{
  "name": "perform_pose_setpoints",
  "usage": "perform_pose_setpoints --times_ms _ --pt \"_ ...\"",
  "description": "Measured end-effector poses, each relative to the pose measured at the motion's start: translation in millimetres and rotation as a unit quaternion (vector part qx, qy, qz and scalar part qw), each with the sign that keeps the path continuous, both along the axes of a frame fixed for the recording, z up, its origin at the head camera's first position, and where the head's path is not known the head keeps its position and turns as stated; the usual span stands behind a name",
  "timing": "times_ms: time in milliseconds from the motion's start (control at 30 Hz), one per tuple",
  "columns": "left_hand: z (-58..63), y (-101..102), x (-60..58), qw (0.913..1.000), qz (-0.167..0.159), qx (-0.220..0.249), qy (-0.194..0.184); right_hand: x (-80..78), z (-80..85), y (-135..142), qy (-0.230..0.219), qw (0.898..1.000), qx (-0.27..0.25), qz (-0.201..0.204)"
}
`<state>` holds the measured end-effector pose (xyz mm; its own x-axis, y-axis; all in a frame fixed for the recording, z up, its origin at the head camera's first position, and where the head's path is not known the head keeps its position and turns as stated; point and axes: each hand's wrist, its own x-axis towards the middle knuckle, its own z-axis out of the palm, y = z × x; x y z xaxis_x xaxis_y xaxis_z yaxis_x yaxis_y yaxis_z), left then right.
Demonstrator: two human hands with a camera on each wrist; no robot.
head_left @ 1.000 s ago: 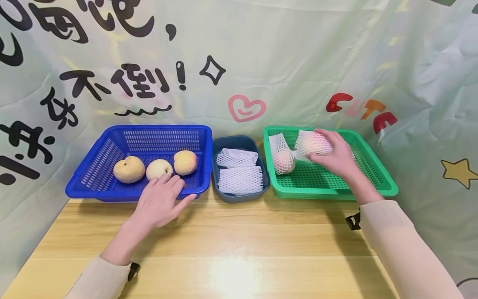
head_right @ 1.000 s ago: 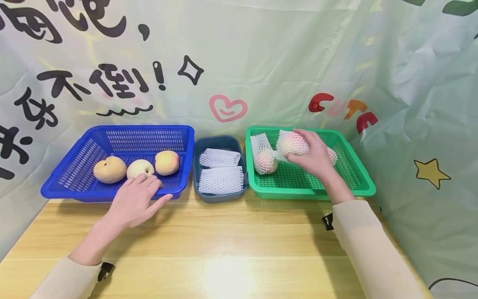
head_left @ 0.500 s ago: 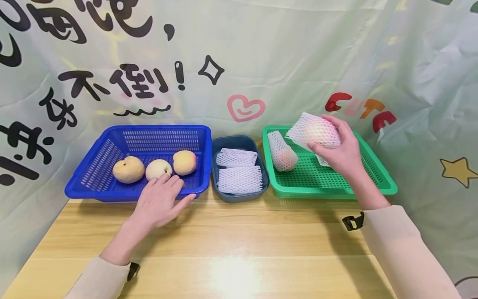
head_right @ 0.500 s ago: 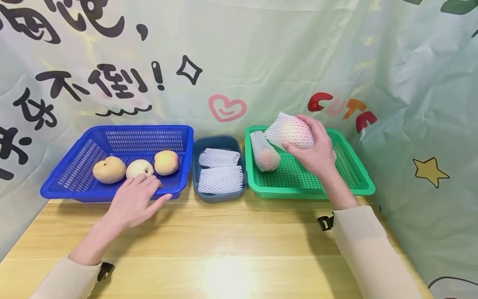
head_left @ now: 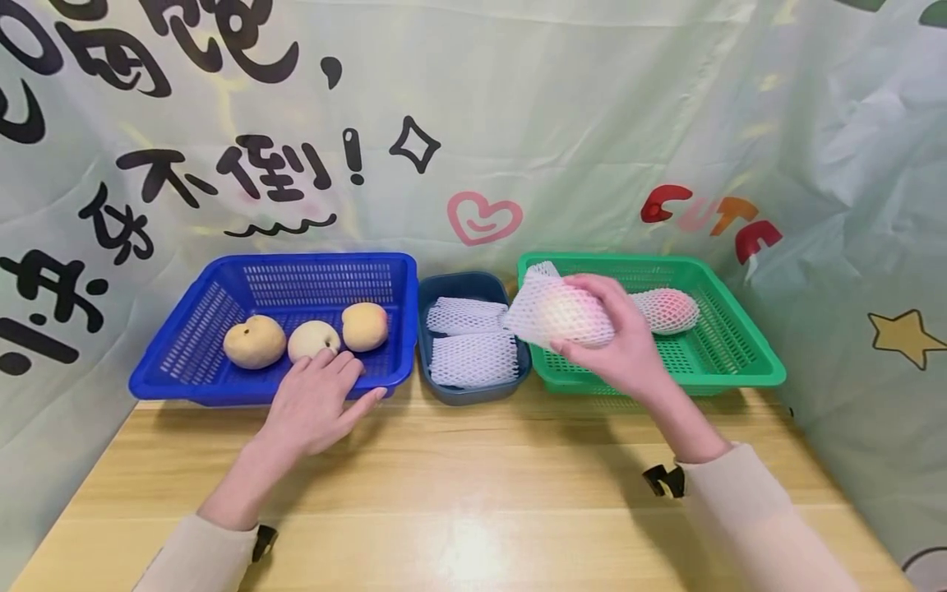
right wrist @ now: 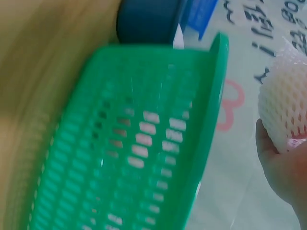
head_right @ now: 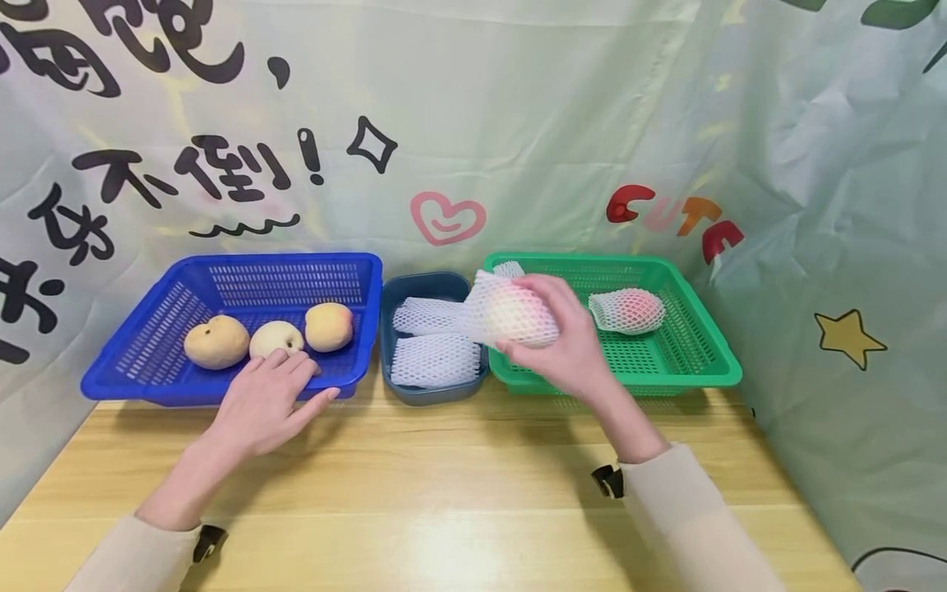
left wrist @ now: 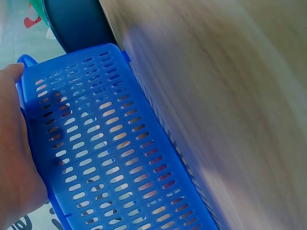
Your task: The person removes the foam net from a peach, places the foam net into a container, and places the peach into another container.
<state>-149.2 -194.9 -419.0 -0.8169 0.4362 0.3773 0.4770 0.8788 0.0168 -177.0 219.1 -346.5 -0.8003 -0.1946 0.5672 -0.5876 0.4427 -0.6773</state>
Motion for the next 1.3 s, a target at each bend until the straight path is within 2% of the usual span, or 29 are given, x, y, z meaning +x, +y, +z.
perform_pose_setpoints --times_ms 267,500,667,867,1000,1300 --pt "-0.8 -1 0.1 0.9999 -0.005 0.004 0.012 19.8 -18.4 -28 -0.009 0.996 0.018 0.084" --pt "-1.8 -1 -2.3 0.9998 -0.006 0.004 0.018 35.7 -40.9 -48 -0.037 0.989 0.054 0.135" --pt "-2.1 -1 -2.9 0.9999 -0.001 -0.003 0.013 42.3 -59.5 -57 -0.059 0.977 0.082 0.188" --pt "-1.5 -1 -2.8 1.0000 0.001 -0.003 0.006 49.0 -72.7 -61 -0.093 0.955 0.144 0.243" --pt "-1.3 -1 -2.9 1.0000 -0.001 -0.002 0.005 50.4 -77.9 -62 -0.106 0.946 0.173 0.254" --pt "-0.6 -1 -3.4 1.0000 0.002 -0.004 -0.005 50.1 -82.3 -63 -0.147 0.932 0.230 0.237"
